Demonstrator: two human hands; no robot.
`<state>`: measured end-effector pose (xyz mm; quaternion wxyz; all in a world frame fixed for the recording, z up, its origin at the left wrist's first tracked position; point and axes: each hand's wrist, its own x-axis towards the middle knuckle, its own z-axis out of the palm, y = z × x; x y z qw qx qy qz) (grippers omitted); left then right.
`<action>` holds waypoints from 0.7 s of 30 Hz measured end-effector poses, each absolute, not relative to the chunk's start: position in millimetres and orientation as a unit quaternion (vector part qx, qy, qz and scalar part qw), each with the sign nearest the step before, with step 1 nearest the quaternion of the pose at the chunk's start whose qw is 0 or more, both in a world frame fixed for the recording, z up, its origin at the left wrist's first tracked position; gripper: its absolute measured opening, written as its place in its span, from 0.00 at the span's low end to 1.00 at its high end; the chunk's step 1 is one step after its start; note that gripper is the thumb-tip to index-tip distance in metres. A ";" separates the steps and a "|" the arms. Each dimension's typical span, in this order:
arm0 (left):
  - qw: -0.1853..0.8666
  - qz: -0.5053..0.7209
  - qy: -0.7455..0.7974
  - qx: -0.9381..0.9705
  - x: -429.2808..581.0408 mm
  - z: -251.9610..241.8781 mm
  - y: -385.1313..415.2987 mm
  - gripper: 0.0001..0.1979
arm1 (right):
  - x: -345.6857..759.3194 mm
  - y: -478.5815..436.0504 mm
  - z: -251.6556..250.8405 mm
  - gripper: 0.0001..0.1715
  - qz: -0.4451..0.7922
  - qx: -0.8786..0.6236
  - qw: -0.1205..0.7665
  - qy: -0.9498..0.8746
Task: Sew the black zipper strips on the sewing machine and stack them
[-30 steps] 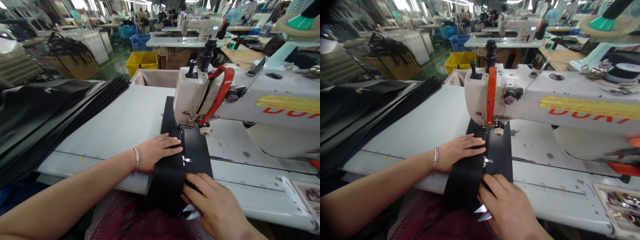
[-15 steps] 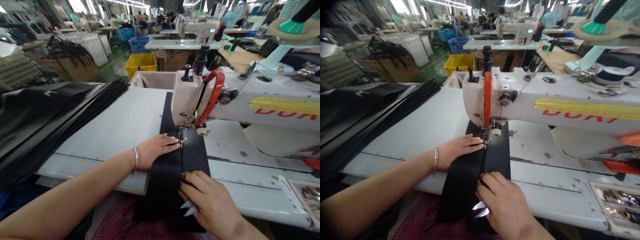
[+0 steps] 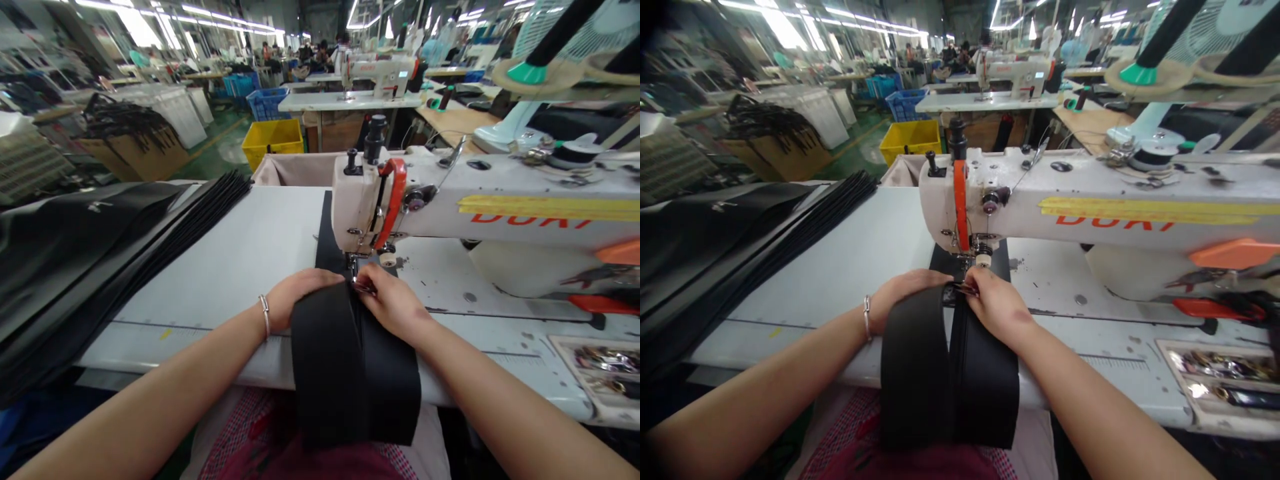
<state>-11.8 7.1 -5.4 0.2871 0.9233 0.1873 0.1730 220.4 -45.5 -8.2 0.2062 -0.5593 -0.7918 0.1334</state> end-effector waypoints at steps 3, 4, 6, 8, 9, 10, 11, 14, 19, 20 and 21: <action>0.208 0.129 0.121 0.962 -9.4 -2.4 -2.1 0.30 | 222.6 -55.0 -10.8 0.01 0.114 -0.599 0.203 -0.766; 0.184 0.096 0.112 0.972 -8.0 -0.8 -5.3 0.32 | 223.3 -57.1 -10.5 0.03 0.107 -0.612 0.198 -0.758; 0.152 0.040 0.115 0.981 -5.2 2.8 -10.5 0.36 | 223.8 -58.2 -9.0 0.06 0.092 -0.637 0.186 -0.742; 0.143 0.020 0.129 0.981 -3.2 5.5 -13.3 0.37 | 223.0 -54.4 -7.5 0.10 0.077 -0.659 0.171 -0.728; 0.143 0.021 0.131 0.981 -2.7 6.1 -13.8 0.36 | 222.4 -50.5 -7.3 0.11 0.071 -0.668 0.164 -0.722; 0.144 0.024 0.133 0.980 -2.3 6.2 -13.8 0.34 | 221.9 -45.2 -7.6 0.13 0.065 -0.677 0.157 -0.716; 0.146 0.028 0.133 0.980 -2.2 5.8 -13.5 0.33 | 221.4 -38.7 -8.4 0.14 0.058 -0.686 0.150 -0.709; 0.149 0.040 0.130 0.980 -2.2 2.3 -11.7 0.32 | 221.5 -13.8 -12.5 0.19 0.043 -0.713 0.139 -0.686; 0.149 0.055 0.126 0.979 -2.8 -4.4 -10.5 0.33 | 224.5 13.6 -10.0 0.19 0.025 -0.720 0.147 -0.678; 0.147 0.057 0.131 0.979 -3.1 -5.5 -10.7 0.34 | 225.0 10.3 -7.4 0.19 0.020 -0.715 0.149 -0.683; 0.143 0.058 0.138 0.978 -3.4 -6.7 -11.1 0.35 | 225.4 2.7 -4.8 0.19 0.016 -0.708 0.150 -0.690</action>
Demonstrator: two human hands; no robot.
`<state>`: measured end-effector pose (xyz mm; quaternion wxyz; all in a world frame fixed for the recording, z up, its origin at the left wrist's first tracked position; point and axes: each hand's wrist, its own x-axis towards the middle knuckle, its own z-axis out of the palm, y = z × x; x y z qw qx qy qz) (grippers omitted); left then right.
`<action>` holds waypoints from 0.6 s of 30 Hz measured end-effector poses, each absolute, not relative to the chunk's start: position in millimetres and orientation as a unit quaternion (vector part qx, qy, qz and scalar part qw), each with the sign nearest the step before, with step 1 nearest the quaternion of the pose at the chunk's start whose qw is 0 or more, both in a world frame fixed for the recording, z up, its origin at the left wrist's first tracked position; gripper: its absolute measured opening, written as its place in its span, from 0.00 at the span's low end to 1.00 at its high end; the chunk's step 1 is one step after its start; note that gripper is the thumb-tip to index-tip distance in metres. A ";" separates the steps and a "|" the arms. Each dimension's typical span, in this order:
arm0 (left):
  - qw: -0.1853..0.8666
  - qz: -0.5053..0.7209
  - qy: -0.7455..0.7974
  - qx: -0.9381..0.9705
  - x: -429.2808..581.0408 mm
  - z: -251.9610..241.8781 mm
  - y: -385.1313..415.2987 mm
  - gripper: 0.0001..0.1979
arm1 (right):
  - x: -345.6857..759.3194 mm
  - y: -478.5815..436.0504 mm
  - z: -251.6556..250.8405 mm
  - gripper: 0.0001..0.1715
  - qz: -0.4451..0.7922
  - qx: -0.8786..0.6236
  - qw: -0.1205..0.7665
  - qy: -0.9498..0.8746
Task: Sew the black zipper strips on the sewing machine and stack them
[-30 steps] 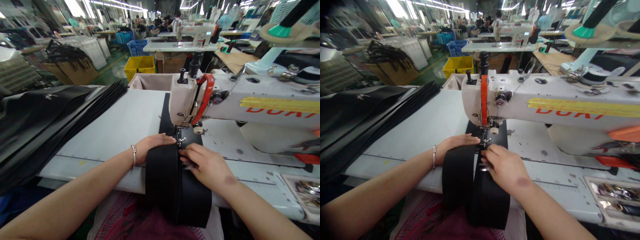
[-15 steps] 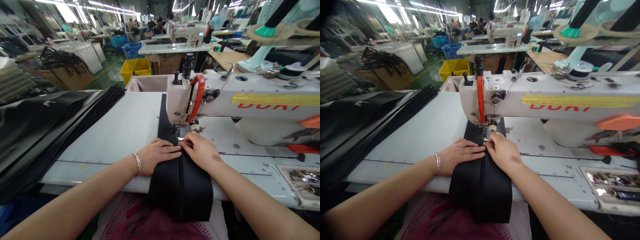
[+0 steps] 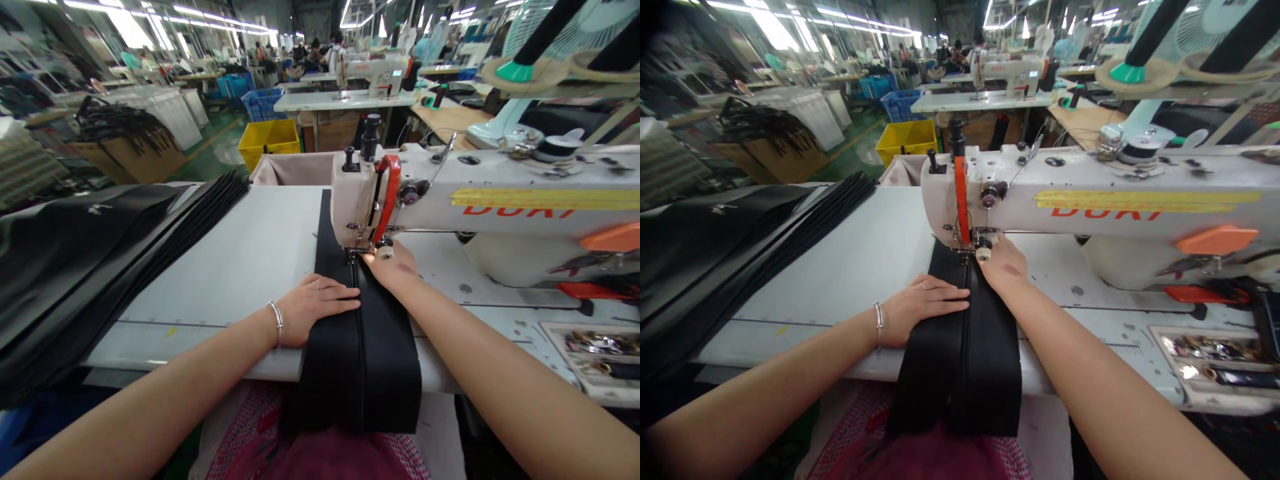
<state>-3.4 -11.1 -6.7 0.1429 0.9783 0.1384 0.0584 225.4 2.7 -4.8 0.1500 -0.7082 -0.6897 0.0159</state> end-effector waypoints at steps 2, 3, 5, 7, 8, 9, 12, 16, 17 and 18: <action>0.127 0.060 0.158 0.977 -3.9 -8.7 -11.7 0.37 | 225.5 -24.9 -1.7 0.17 0.014 -0.681 0.146 -0.718; 0.119 0.059 0.166 0.977 -4.1 -9.4 -12.0 0.37 | 225.2 -43.9 -1.8 0.15 0.016 -0.656 0.143 -0.741; 0.108 0.051 0.169 0.978 -4.2 -9.7 -12.2 0.37 | 224.3 -86.4 -5.4 0.14 0.030 -0.562 0.147 -0.814; 0.106 0.041 0.165 0.980 -4.0 -8.3 -12.0 0.38 | 222.9 -126.3 -10.8 0.17 0.038 -0.485 0.163 -0.858; 0.106 0.035 0.163 0.980 -3.9 -7.0 -11.7 0.39 | 222.0 -142.5 -13.2 0.18 0.040 -0.464 0.171 -0.868; 0.108 0.030 0.163 0.980 -3.9 -5.6 -11.5 0.40 | 220.9 -155.2 -14.9 0.19 0.041 -0.450 0.177 -0.874; 0.117 0.018 0.162 0.980 -4.0 -1.7 -10.7 0.43 | 217.6 -174.0 -15.4 0.23 0.028 -0.433 0.193 -0.880; 0.118 0.013 0.156 0.981 -4.3 -0.1 -10.4 0.45 | 215.4 -176.1 -14.2 0.30 -0.016 -0.425 0.204 -0.882; 0.116 0.012 0.155 0.981 -4.2 -0.3 -10.5 0.45 | 215.7 -176.4 -15.3 0.31 -0.022 -0.424 0.202 -0.882; 0.113 0.013 0.155 0.981 -4.1 -0.6 -10.5 0.45 | 216.4 -177.1 -17.1 0.31 -0.022 -0.426 0.197 -0.883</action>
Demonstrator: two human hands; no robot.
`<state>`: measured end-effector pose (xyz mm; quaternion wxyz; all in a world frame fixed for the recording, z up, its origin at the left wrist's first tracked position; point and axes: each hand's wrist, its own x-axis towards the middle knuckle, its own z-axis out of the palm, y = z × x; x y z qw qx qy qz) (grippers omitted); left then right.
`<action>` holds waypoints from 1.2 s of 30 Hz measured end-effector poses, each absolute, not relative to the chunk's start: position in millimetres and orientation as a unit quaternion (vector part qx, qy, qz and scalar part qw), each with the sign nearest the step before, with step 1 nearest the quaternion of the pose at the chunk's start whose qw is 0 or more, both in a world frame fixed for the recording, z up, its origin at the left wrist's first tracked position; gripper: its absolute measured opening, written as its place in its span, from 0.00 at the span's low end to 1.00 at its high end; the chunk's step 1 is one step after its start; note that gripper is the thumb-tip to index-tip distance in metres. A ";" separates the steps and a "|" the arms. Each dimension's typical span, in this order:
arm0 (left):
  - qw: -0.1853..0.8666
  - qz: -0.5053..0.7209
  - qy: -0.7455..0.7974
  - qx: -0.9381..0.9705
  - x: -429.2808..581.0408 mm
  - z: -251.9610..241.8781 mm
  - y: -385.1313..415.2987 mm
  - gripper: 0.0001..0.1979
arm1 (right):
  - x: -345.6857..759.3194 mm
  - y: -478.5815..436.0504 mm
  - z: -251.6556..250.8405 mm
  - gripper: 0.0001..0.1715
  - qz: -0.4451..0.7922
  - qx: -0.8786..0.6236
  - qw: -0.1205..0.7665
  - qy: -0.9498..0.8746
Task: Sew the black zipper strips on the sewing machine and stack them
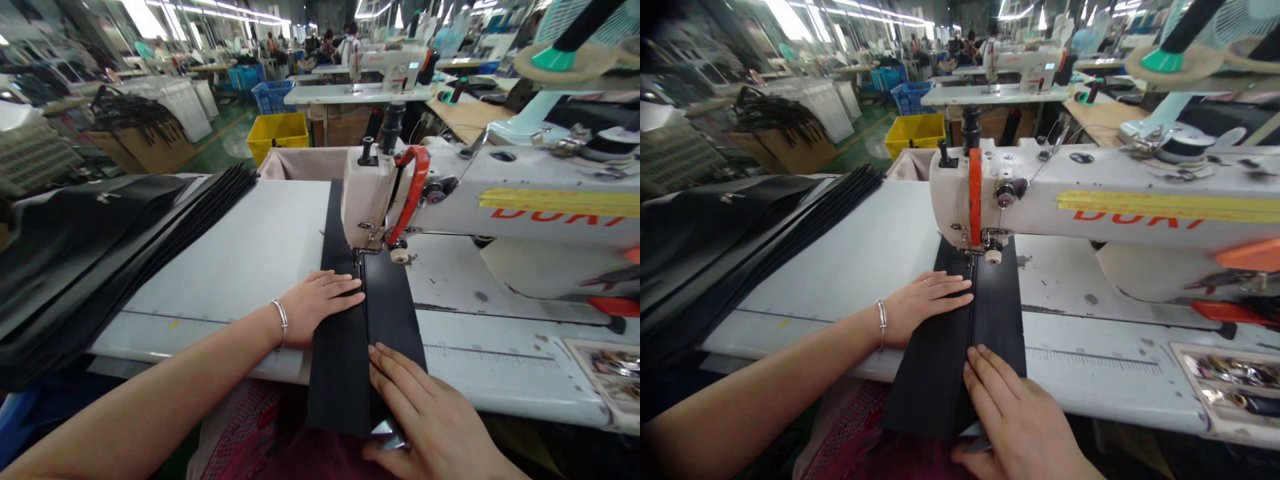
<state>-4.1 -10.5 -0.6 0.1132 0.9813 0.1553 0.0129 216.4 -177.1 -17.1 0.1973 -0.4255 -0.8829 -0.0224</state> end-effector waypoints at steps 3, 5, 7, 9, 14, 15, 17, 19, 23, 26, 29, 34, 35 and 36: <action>0.106 0.013 0.158 0.982 -3.7 -1.3 -10.4 0.43 | 219.5 -179.1 -24.5 0.29 0.001 -0.432 0.182 -0.883; 0.103 0.008 0.159 0.982 -3.5 -1.6 -10.1 0.44 | 221.1 -178.5 -28.1 0.30 0.015 -0.430 0.179 -0.885; 0.101 0.003 0.158 0.982 -3.6 -2.1 -9.7 0.45 | 221.1 -175.7 -28.7 0.30 0.021 -0.430 0.186 -0.883; 0.101 0.004 0.157 0.982 -3.8 -2.6 -9.2 0.45 | 219.9 -171.5 -26.6 0.26 0.022 -0.434 0.200 -0.878; 0.110 0.005 0.151 0.982 -4.2 -2.1 -7.5 0.47 | 216.9 -162.3 -20.3 0.16 0.024 -0.434 0.240 -0.868; 0.111 0.000 0.150 0.982 -4.3 -1.5 -7.2 0.49 | 217.0 -160.7 -19.9 0.16 0.030 -0.432 0.244 -0.868; 0.113 -0.005 0.149 0.982 -4.5 -0.6 -7.1 0.51 | 217.5 -157.4 -19.5 0.17 0.040 -0.434 0.247 -0.865; 0.114 0.002 0.148 0.982 -4.7 -1.0 -7.5 0.49 | 218.2 -153.5 -19.2 0.17 0.044 -0.442 0.247 -0.861; 0.104 0.051 0.149 0.982 -3.8 -5.8 -9.5 0.35 | 219.4 -144.4 -18.2 0.15 0.037 -0.452 0.243 -0.858; 0.088 0.077 0.157 0.981 -2.1 -9.5 -10.4 0.28 | 220.5 -135.3 -16.9 0.16 0.033 -0.459 0.224 -0.859; 0.074 0.090 0.157 0.981 -1.1 -11.4 -10.5 0.25 | 221.7 -124.3 -14.7 0.17 0.031 -0.468 0.201 -0.860; 0.065 0.094 0.157 0.981 -1.6 -13.9 -10.9 0.23 | 223.5 -107.5 -11.2 0.16 0.022 -0.477 0.176 -0.861; 0.064 0.095 0.158 0.981 -1.6 -14.5 -11.0 0.23 | 223.8 -104.8 -10.7 0.15 0.018 -0.481 0.173 -0.859; 0.064 0.096 0.157 0.981 -1.4 -14.9 -10.9 0.23 | 224.2 -102.1 -10.3 0.14 0.013 -0.486 0.172 -0.857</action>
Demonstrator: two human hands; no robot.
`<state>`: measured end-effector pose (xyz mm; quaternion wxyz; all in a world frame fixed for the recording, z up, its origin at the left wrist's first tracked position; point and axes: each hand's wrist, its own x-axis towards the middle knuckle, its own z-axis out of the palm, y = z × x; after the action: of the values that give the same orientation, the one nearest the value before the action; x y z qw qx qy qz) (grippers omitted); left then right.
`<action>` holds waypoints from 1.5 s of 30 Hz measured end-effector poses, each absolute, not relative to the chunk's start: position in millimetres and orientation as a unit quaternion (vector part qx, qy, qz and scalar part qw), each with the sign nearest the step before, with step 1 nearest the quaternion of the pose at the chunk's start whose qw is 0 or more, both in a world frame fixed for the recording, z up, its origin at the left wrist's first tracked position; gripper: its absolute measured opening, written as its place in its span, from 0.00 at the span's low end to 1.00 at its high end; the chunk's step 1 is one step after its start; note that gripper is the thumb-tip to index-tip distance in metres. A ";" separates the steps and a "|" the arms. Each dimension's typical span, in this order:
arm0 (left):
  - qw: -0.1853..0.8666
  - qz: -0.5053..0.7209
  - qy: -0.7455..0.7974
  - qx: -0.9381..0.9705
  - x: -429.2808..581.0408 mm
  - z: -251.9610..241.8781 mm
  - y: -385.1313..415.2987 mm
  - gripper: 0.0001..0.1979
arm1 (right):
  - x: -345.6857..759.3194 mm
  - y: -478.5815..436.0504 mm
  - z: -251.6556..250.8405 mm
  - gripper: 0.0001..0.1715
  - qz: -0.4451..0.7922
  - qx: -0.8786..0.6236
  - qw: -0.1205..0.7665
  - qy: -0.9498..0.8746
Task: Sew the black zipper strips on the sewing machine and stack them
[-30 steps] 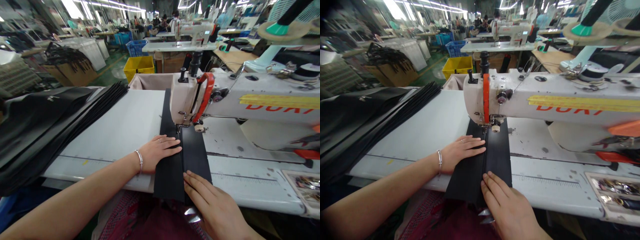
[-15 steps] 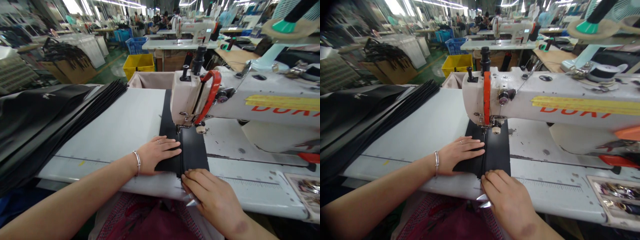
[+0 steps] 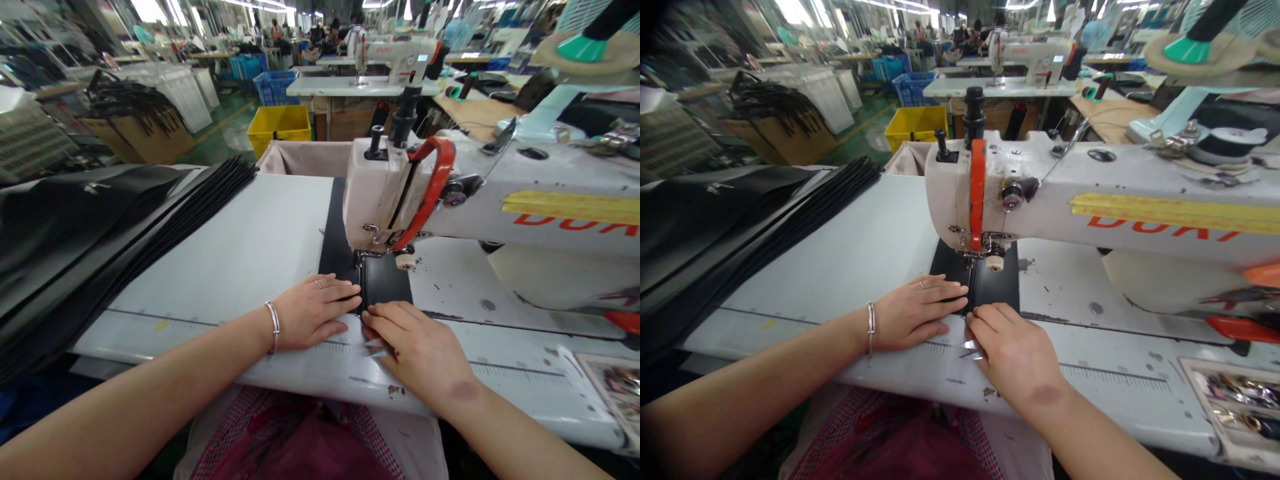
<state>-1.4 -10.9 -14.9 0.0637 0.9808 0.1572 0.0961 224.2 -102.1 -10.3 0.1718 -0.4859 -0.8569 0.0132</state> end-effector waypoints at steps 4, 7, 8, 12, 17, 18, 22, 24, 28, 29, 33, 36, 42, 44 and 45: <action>0.064 0.102 0.157 0.980 0.8 -14.1 -7.7 0.23 | 226.2 -90.2 -8.2 0.13 0.005 -0.503 0.159 -0.849; 0.069 0.105 0.162 0.979 4.2 -12.0 -0.8 0.22 | 228.3 -79.0 -6.9 0.13 0.011 -0.504 0.152 -0.850; 0.071 0.105 0.167 0.978 5.8 -11.3 2.2 0.21 | 229.0 -75.3 -7.1 0.13 0.013 -0.502 0.154 -0.851; 0.085 0.124 0.197 0.969 13.3 -9.0 14.2 0.19 | 232.0 -64.6 -13.0 0.11 0.020 -0.499 0.183 -0.847; 0.081 0.141 0.208 0.964 22.8 -5.1 18.7 0.15 | 234.9 -63.0 -22.2 0.10 0.040 -0.492 0.238 -0.836; 0.072 0.139 0.211 0.965 24.6 -4.8 17.9 0.16 | 235.0 -63.3 -22.6 0.10 0.043 -0.493 0.243 -0.835; 0.032 0.153 0.229 0.961 30.8 -7.3 15.7 0.16 | 234.4 -63.9 -20.8 0.10 0.044 -0.499 0.252 -0.828; 0.012 0.174 0.217 0.961 32.2 -10.0 17.5 0.11 | 234.0 -63.3 -19.6 0.10 0.046 -0.499 0.252 -0.828; -0.018 0.191 0.168 0.967 30.9 -13.2 24.4 0.09 | 233.3 -61.9 -18.4 0.10 0.046 -0.496 0.258 -0.828; -0.022 0.193 0.162 0.967 30.3 -13.3 25.7 0.09 | 233.1 -61.6 -18.1 0.10 0.044 -0.496 0.260 -0.827; -0.030 0.216 0.165 0.962 30.2 -11.9 27.8 0.10 | 232.1 -62.0 -16.9 0.10 0.036 -0.496 0.263 -0.827; -0.022 0.243 0.174 0.954 32.2 -11.9 27.4 0.11 | 231.6 -63.0 -16.0 0.10 0.034 -0.500 0.256 -0.827; -0.020 0.217 0.150 0.964 35.8 -14.9 26.1 0.12 | 232.2 -63.9 -17.2 0.11 0.034 -0.509 0.237 -0.827; -0.017 0.211 0.148 0.966 35.2 -14.0 23.6 0.12 | 232.8 -63.9 -18.1 0.11 0.034 -0.508 0.236 -0.828; -0.016 0.205 0.148 0.967 34.4 -13.2 21.7 0.11 | 233.1 -64.0 -18.4 0.11 0.035 -0.508 0.235 -0.828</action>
<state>34.4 21.7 -13.2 -0.0163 0.9673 0.1477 0.2054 233.1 -64.0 -18.4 0.2353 -0.5078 -0.8280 0.0350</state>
